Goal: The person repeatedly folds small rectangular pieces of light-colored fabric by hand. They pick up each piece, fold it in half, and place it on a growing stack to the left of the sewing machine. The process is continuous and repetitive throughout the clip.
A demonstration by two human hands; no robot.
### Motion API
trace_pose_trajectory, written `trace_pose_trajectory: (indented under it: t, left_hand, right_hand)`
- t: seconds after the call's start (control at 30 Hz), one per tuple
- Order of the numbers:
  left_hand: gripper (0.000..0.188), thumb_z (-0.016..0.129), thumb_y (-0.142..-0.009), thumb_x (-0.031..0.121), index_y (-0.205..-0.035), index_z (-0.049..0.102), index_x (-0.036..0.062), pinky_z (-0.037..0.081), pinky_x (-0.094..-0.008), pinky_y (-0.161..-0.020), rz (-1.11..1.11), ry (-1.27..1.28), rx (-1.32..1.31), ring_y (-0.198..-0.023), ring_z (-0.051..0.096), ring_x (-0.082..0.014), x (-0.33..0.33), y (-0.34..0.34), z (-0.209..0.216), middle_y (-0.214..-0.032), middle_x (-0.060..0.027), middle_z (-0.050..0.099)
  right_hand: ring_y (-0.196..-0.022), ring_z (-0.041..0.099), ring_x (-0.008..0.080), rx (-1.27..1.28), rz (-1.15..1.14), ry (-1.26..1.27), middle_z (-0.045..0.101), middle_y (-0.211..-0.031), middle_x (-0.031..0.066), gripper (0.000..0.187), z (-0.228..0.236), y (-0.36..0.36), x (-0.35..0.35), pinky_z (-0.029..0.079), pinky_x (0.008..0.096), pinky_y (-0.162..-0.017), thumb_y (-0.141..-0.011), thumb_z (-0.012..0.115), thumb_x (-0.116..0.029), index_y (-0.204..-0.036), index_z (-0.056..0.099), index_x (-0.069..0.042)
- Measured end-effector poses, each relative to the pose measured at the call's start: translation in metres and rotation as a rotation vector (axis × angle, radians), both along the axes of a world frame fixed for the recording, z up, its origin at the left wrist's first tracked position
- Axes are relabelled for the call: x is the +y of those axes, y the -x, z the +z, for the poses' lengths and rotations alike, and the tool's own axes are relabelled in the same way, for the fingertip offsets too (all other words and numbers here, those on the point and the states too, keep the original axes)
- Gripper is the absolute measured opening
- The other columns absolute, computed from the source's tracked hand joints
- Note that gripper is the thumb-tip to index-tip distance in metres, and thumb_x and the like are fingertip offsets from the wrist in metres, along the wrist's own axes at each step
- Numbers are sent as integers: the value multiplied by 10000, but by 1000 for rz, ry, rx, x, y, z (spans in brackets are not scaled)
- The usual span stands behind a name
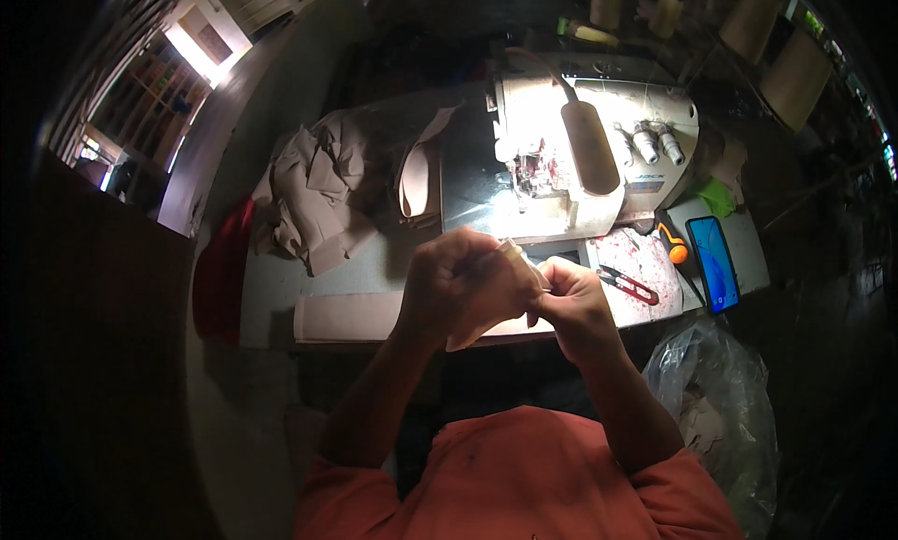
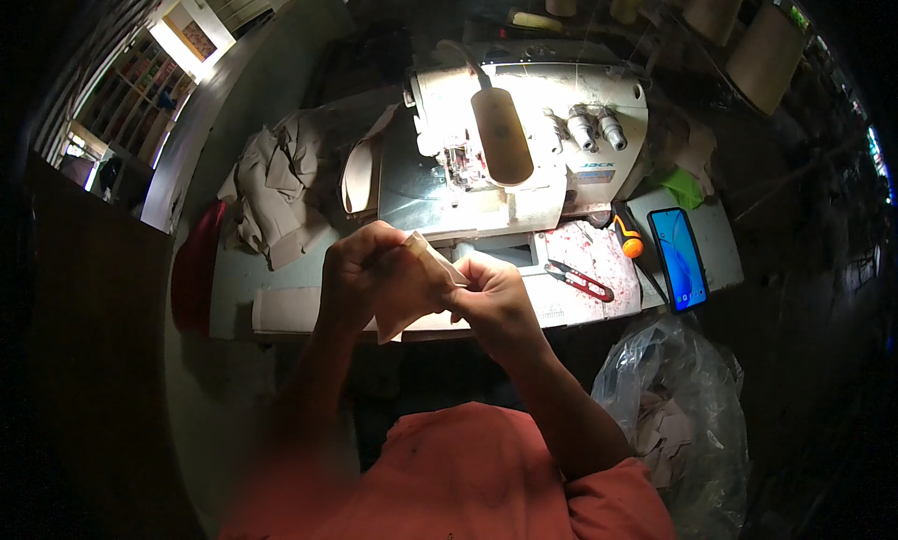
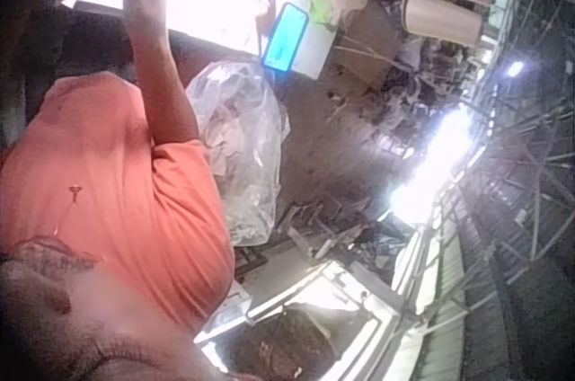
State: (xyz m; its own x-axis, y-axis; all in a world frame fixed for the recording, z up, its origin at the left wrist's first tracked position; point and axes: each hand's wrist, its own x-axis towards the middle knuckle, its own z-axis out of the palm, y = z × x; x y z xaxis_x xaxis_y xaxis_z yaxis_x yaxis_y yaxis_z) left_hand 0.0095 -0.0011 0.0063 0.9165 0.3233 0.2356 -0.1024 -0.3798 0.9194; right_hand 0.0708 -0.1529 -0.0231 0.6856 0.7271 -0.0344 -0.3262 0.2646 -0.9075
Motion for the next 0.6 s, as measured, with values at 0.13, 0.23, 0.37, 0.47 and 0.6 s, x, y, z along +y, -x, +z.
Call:
trace_pose_trajectory:
  t: [0.13,0.23,0.37,0.47,0.6]
  left_hand:
    - [93,565,-767,108,-772,569,15,405,-202,-574,12,6,68,-641,496,-58,3,-7,3,-666,-2,548]
    - [87,565,-760,89,-768,573,3,403,-218,-555,-16,-84,12,-613,504,-82,7,-17,-3,-665,-35,550]
    - [69,573,-729,54,-766,576,-4,416,-264,-536,-29,-215,-50,-582,530,-161,8,-34,-9,-662,-96,539]
    - [86,575,-711,72,-768,582,8,428,-298,-544,-41,-426,-80,-593,539,-230,12,-49,-15,-670,-112,532]
    - [86,551,-696,94,-763,580,49,442,-329,-553,-61,-680,-201,-636,531,-256,19,-59,-30,-695,-92,519]
  right_hand:
    - [-589,546,88,80,40,58,577,-666,64,110,4,-2,-1,425,192,-516,-779,561,-95,-769,538,12]
    - [-618,577,115,107,12,49,586,-685,81,118,3,-2,-2,447,208,-529,-783,553,-97,-792,536,20]
    - [-623,585,130,164,-68,41,578,-716,83,122,-6,-5,4,453,217,-525,-788,539,-95,-813,536,24]
    - [-620,585,136,197,-127,77,574,-746,82,125,-22,-11,12,448,213,-516,-792,533,-104,-820,539,19]
    - [-595,566,112,79,-157,198,573,-700,69,144,-38,-17,16,417,193,-493,-799,528,-118,-815,540,24]
